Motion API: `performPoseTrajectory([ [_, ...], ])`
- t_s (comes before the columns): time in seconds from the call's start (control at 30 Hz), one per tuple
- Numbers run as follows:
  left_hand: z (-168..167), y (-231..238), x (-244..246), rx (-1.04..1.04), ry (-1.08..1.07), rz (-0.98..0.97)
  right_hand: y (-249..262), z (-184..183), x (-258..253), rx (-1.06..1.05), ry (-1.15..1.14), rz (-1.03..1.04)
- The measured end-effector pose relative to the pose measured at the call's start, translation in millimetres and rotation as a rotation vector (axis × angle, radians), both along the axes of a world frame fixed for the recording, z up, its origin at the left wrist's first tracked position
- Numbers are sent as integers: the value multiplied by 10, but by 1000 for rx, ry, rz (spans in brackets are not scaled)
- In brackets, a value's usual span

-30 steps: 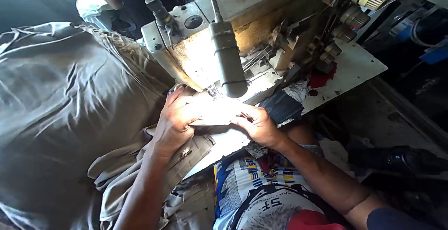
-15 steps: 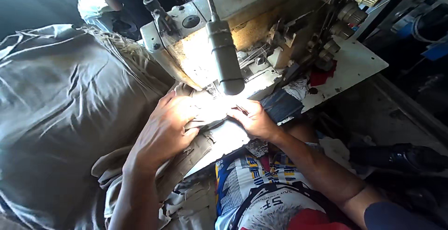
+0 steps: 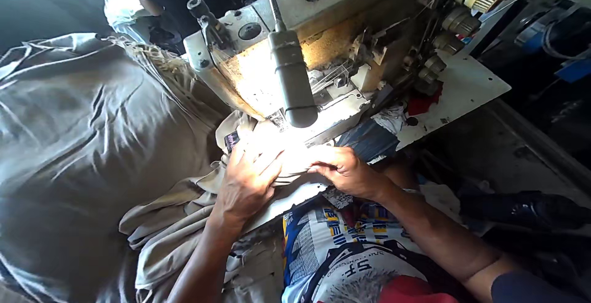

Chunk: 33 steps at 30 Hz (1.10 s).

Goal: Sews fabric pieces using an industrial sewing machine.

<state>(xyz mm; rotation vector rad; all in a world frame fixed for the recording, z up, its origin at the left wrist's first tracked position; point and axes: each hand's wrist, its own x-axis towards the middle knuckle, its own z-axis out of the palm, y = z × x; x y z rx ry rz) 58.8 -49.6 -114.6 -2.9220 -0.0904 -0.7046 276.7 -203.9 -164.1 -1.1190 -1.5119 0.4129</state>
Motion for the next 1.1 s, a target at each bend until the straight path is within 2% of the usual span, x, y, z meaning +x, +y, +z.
performPoseTrajectory([
  [0.4, 148, 39, 60, 37, 41, 6, -37, 1, -59, -82, 106, -54],
  [0.7, 188, 326, 155, 9, -11, -12, 278, 10, -91, -61, 191, -111],
  [0.93, 591, 244, -62, -68, 179, 103, 403, 19, -59, -15, 201, -84],
  [1.03, 769, 180, -209, -90, 169, 131, 423, 26, -30, 7, 127, -91],
  [1.1, 840, 43, -249, -209, 117, 59, 403, 83, 16, -33, 35, -58],
])
